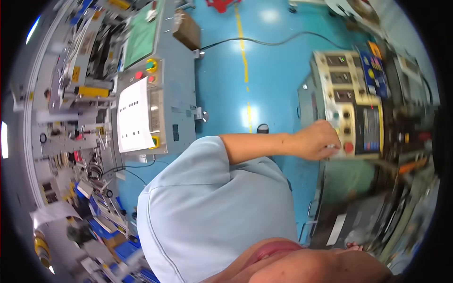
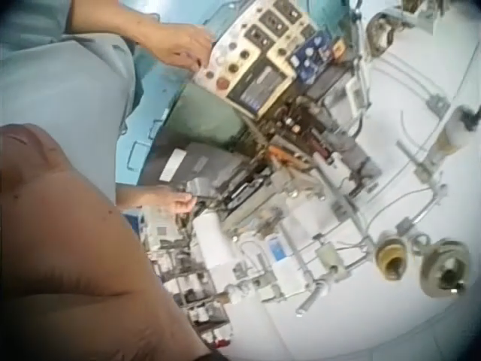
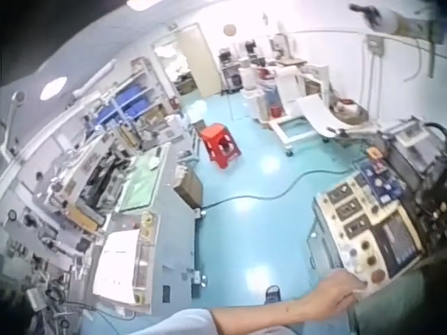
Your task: Preparing and cutting adhesive labels or overlays on a production floor.
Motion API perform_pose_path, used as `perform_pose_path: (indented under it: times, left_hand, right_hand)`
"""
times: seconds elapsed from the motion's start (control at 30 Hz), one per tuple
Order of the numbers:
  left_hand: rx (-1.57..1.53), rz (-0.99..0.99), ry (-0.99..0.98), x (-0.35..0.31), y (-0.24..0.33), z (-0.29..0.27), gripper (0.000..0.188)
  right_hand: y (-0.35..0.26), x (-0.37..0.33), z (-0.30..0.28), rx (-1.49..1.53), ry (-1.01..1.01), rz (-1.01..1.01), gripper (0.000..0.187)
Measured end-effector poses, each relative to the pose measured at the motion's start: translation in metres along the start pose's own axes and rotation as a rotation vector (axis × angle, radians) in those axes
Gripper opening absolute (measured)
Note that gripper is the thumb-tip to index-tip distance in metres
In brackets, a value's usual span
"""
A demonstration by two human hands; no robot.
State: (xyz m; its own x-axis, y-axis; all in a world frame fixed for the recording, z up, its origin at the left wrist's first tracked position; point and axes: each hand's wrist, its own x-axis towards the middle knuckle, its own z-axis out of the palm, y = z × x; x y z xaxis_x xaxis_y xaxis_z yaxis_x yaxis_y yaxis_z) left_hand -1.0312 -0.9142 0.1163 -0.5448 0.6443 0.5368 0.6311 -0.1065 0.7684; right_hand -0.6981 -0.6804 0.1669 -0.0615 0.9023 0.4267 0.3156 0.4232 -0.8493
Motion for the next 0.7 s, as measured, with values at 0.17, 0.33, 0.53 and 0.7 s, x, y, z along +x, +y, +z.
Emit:
perform_pose_path:
  times: [0.17, 0.33, 0.53, 0.7]
  left_hand:
    - [0.279, -0.289, 0.311, -0.037, -0.029, -0.147, 0.019]
    - [0.505, -0.249, 0.731, -0.061, 0.051, -0.297, 0.028]
    - [0.643, 0.01, 0.908, -0.112, 0.113, -0.408, 0.046]
    - [0.768, 0.069, 1.015, -0.158, 0.134, -0.483, 0.047]
  right_hand:
    - [-0.091, 0.01, 0.153, 0.13, -0.412, -0.092, 0.028]
    - [-0.139, -0.022, 0.293, 0.285, -0.877, -0.18, 0.023]
    - [-0.232, -0.174, 0.461, 0.555, -1.555, -0.213, 0.026]
    - [-0.4, -0.363, 0.55, 0.68, -2.09, -0.704, 0.028]
